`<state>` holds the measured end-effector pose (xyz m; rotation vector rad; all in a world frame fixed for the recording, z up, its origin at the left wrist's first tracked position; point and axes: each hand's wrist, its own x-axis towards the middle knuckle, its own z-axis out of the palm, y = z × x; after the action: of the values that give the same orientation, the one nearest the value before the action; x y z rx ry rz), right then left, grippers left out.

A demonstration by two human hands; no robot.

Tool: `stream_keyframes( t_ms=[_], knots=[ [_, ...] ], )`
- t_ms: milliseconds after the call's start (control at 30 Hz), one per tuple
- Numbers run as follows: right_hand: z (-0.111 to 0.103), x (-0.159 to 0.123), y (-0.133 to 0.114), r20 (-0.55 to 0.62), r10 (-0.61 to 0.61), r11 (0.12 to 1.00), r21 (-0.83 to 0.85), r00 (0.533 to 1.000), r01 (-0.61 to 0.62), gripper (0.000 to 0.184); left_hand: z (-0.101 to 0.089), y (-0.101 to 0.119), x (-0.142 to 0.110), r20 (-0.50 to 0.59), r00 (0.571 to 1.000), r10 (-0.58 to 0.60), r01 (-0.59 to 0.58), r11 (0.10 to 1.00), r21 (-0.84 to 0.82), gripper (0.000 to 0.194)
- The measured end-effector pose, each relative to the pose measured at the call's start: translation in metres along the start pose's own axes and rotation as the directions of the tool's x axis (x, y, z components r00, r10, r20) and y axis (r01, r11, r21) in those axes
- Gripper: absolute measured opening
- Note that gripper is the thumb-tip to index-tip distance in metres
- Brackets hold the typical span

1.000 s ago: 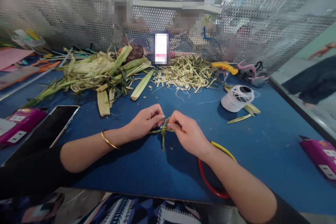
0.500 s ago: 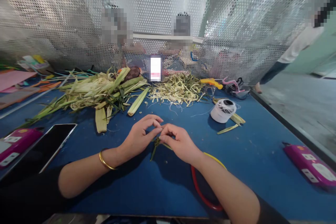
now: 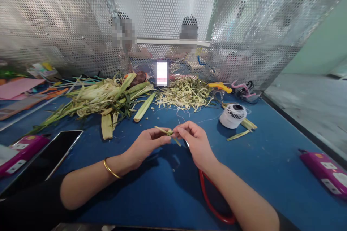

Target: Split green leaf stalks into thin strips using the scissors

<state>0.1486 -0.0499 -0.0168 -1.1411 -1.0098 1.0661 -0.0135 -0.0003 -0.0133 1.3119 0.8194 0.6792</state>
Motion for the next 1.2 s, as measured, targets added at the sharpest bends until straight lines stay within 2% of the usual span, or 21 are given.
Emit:
stream_keyframes(
  t_ms=[100,200,333,567,733,900,967,1000,1067,1100,1133,1200],
  knots=[
    [0.002,-0.001,-0.001,0.036,-0.004,1.000,-0.009,0.999,0.004,0.020,0.002,-0.003,-0.001,0.038,0.996,-0.075,0.078,0.995,-0.061,0.034],
    [0.000,-0.001,-0.002,0.022,0.036,0.999,-0.019,0.999,-0.036,0.022,0.000,-0.002,-0.001,0.042,0.994,-0.106,0.109,0.990,-0.087,0.029],
    [0.000,-0.001,-0.003,0.026,0.080,0.997,-0.008,0.996,-0.080,0.025,-0.003,0.001,0.000,0.053,0.990,-0.129,0.132,0.990,-0.056,0.025],
    [0.003,-0.002,-0.003,0.093,0.145,0.989,-0.043,0.985,-0.141,0.026,-0.001,0.003,-0.001,-0.005,0.986,-0.167,0.167,0.986,0.024,0.023],
    [0.004,-0.001,-0.001,0.016,0.160,0.987,-0.037,0.987,-0.159,0.029,-0.002,0.003,-0.002,0.023,0.982,-0.186,0.185,0.982,0.030,0.026],
    [0.001,0.003,0.006,0.010,0.162,0.983,-0.092,0.987,-0.161,0.044,-0.002,0.004,-0.002,-0.031,0.980,-0.196,0.197,0.979,0.059,0.027],
    [-0.003,0.005,0.009,-0.004,0.117,0.972,-0.203,0.993,-0.115,0.042,-0.002,0.004,-0.002,-0.031,0.978,-0.208,0.210,0.975,0.078,0.025],
    [-0.006,0.006,0.010,-0.043,0.056,0.957,-0.284,0.998,-0.066,0.038,-0.002,0.004,-0.002,-0.030,0.976,-0.215,0.216,0.973,0.079,0.025],
    [-0.011,0.007,0.009,-0.125,-0.160,0.869,-0.489,0.979,0.080,0.031,-0.002,0.004,-0.002,-0.031,0.974,-0.226,0.228,0.972,0.065,0.024],
    [-0.012,0.006,0.008,-0.118,-0.279,0.795,-0.585,0.953,0.160,0.027,-0.002,0.005,-0.003,-0.035,0.972,-0.231,0.233,0.971,0.053,0.024],
    [-0.013,0.004,0.006,-0.064,-0.366,0.717,-0.656,0.928,0.237,0.025,-0.002,0.005,-0.003,-0.041,0.971,-0.235,0.236,0.971,0.041,0.023],
    [-0.011,0.000,0.004,0.123,-0.409,0.603,-0.707,0.904,0.369,0.024,-0.002,0.007,-0.004,-0.049,0.970,-0.238,0.240,0.970,0.029,0.022]
  ],
)
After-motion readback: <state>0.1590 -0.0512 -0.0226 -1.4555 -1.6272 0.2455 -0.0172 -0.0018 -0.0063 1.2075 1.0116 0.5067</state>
